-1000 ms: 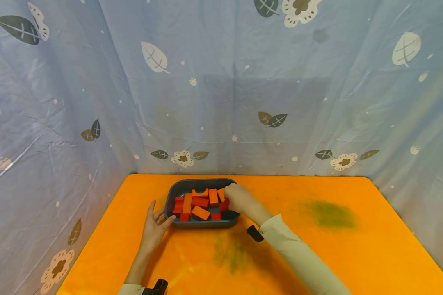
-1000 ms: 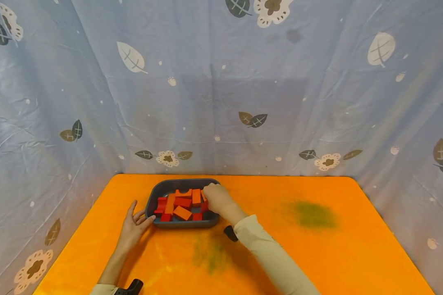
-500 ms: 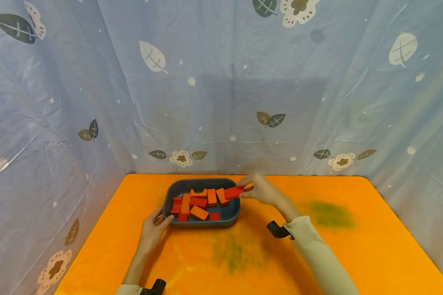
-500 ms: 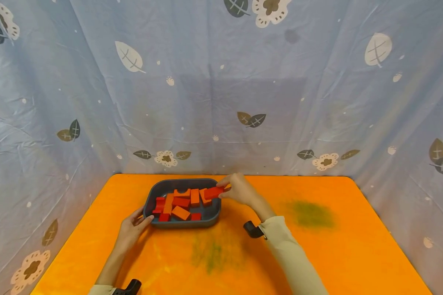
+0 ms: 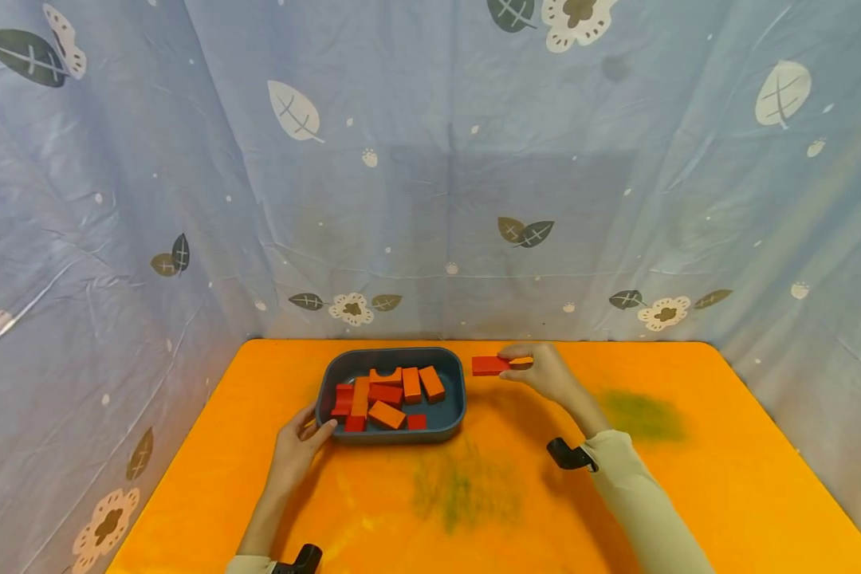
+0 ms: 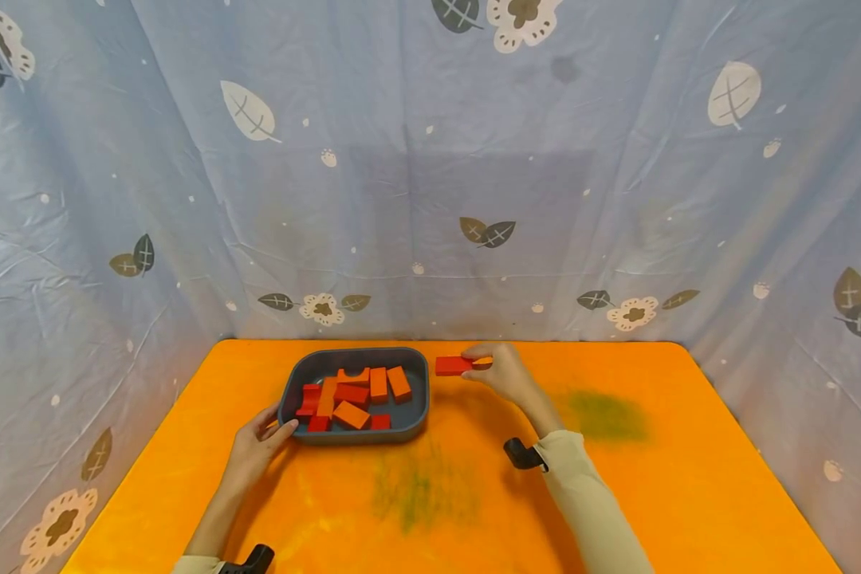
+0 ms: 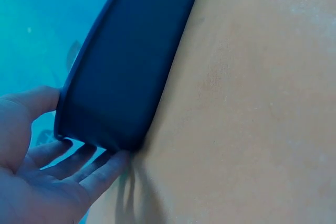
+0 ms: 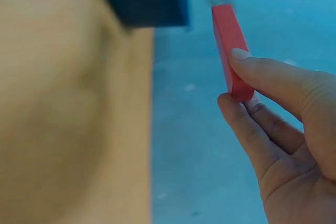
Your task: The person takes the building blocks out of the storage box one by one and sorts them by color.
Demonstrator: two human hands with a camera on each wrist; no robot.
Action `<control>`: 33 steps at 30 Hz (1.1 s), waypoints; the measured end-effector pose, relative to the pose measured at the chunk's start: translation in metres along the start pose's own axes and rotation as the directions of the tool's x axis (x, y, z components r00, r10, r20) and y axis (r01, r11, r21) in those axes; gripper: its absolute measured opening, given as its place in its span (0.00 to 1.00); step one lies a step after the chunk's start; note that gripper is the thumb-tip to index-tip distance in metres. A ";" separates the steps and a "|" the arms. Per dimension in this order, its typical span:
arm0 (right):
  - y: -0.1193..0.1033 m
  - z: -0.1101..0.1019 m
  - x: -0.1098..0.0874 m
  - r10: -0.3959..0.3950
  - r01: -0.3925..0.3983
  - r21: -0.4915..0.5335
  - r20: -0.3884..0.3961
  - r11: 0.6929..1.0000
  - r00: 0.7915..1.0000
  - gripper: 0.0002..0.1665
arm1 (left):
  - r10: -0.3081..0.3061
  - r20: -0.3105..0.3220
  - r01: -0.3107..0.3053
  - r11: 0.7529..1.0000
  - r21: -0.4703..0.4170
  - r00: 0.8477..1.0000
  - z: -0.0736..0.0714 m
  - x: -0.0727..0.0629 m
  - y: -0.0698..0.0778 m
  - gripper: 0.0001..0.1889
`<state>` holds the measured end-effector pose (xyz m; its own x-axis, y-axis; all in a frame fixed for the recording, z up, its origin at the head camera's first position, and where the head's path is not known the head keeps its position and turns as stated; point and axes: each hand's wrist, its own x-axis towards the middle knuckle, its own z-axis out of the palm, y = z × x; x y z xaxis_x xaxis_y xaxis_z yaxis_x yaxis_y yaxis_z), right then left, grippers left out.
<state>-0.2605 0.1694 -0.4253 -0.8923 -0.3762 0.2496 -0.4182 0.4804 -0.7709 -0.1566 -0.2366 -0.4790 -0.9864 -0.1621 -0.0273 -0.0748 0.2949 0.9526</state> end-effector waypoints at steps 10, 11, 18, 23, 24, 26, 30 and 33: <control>0.050 0.011 -0.011 0.030 -0.031 -0.041 -0.031 0.999 0.999 0.18 | 0.012 0.001 -0.012 0.999 -0.053 1.000 0.001 0.000 0.000 0.33; 0.052 0.012 -0.011 0.030 -0.032 -0.051 -0.033 0.998 0.999 0.18 | 0.011 -0.001 -0.011 0.999 -0.052 1.000 0.001 0.000 0.000 0.33; 0.061 0.016 -0.014 0.036 -0.041 -0.108 -0.048 0.993 0.998 0.18 | 0.005 0.006 -0.004 0.999 -0.046 1.000 0.001 0.001 -0.001 0.34; 0.069 0.022 -0.015 0.043 -0.047 -0.106 -0.037 0.993 0.998 0.17 | -0.002 0.009 0.002 0.999 -0.048 1.000 0.001 0.001 -0.001 0.34; 0.070 0.022 -0.014 0.019 -0.022 -0.127 -0.031 0.992 0.999 0.16 | 0.001 0.010 0.000 0.999 -0.050 1.000 0.001 0.001 -0.001 0.34; 0.073 0.024 -0.013 -0.026 0.024 -0.178 -0.009 0.984 1.000 0.16 | 0.003 0.012 -0.003 0.999 -0.052 1.000 0.001 0.000 -0.001 0.34; 0.072 0.026 -0.009 -0.075 0.081 -0.261 0.033 0.962 0.997 0.17 | 0.003 0.007 -0.003 0.999 -0.045 1.000 0.000 -0.001 -0.003 0.33; 0.071 0.026 -0.008 -0.071 0.077 -0.253 0.036 0.964 0.997 0.17 | 0.003 0.004 -0.003 0.999 -0.043 1.000 0.000 -0.002 -0.003 0.33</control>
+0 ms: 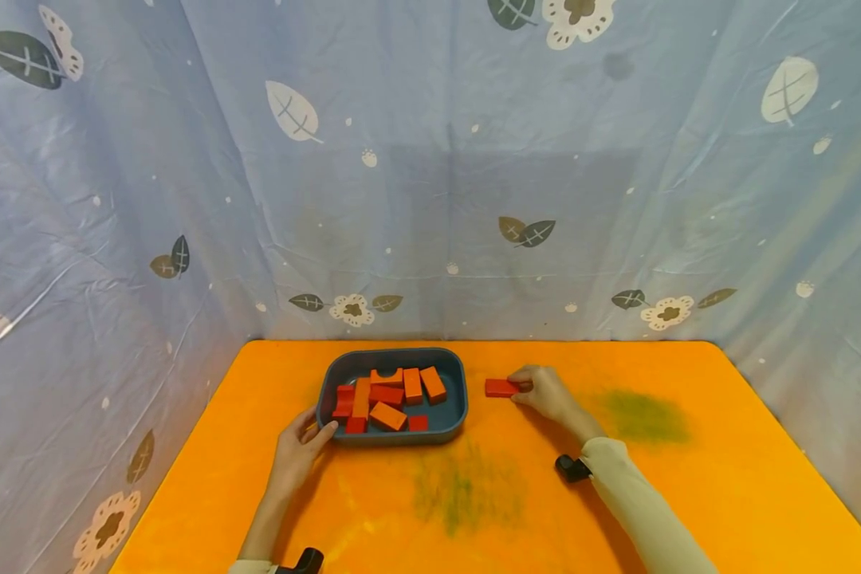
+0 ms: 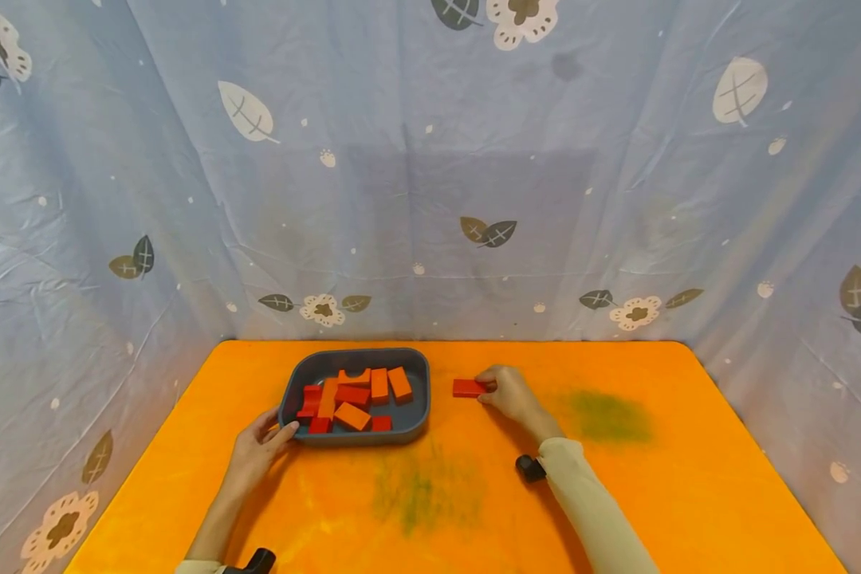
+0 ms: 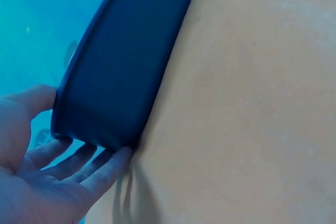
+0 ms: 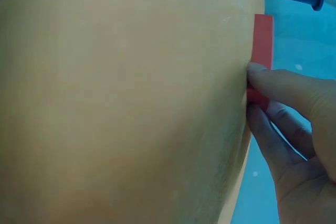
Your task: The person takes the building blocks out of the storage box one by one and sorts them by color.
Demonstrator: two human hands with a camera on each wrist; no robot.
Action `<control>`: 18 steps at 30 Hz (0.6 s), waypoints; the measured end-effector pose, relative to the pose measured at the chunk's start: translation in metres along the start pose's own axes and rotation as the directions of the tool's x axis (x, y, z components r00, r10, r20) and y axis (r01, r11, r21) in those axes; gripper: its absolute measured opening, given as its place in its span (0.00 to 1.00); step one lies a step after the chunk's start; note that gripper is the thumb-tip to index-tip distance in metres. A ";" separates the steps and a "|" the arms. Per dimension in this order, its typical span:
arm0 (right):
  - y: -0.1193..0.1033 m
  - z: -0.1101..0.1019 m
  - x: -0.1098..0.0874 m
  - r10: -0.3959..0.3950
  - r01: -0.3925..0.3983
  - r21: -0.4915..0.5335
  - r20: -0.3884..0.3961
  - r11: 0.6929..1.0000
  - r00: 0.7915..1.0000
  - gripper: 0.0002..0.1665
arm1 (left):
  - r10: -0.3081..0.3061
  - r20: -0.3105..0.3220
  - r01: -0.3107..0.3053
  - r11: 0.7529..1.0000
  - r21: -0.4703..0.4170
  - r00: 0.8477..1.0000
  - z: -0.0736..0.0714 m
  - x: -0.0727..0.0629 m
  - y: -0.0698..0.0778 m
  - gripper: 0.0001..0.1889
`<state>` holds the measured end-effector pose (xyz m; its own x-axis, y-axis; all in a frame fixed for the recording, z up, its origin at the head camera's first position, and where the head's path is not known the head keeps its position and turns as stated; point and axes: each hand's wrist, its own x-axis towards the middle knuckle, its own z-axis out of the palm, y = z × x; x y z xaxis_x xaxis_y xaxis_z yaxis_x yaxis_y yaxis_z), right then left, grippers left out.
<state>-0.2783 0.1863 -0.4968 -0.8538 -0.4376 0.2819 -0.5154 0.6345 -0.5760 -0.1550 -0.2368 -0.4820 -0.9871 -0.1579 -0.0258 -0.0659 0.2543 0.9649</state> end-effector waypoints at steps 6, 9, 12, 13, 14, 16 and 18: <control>-0.002 -0.001 0.000 -0.005 0.005 0.016 0.003 1.000 1.000 0.18 | 0.002 -0.006 -0.002 1.000 0.000 1.000 0.000 -0.001 0.000 0.33; -0.004 -0.002 -0.001 -0.011 0.011 -0.019 0.005 1.000 1.000 0.18 | -0.001 -0.004 0.001 1.000 -0.010 1.000 0.000 -0.001 0.000 0.33; -0.007 -0.004 0.000 -0.023 0.025 -0.069 0.018 0.997 1.000 0.19 | 0.001 -0.001 -0.001 1.000 -0.020 1.000 0.000 0.000 0.000 0.32; -0.009 -0.005 0.001 -0.030 0.032 -0.082 0.024 0.996 0.999 0.19 | 0.002 0.000 -0.002 1.000 -0.027 1.000 0.001 0.000 0.001 0.32; -0.011 -0.007 0.002 -0.031 0.034 -0.089 0.033 0.995 0.999 0.20 | 0.002 0.001 -0.002 1.000 -0.029 1.000 0.001 0.000 0.001 0.32; -0.018 -0.012 0.007 -0.019 0.023 -0.074 0.058 0.997 0.998 0.20 | -0.001 0.003 0.001 0.999 -0.034 1.000 0.001 -0.001 0.001 0.32; -0.027 -0.018 0.011 -0.012 0.016 -0.049 0.073 0.999 0.997 0.21 | -0.004 0.007 0.004 0.999 -0.035 1.000 0.001 -0.001 0.001 0.31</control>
<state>-0.2752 0.1757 -0.4642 -0.8400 -0.4903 0.2324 -0.5316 0.6578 -0.5336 -0.1539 -0.2350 -0.4812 -0.9879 -0.1522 -0.0314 -0.0648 0.2197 0.9734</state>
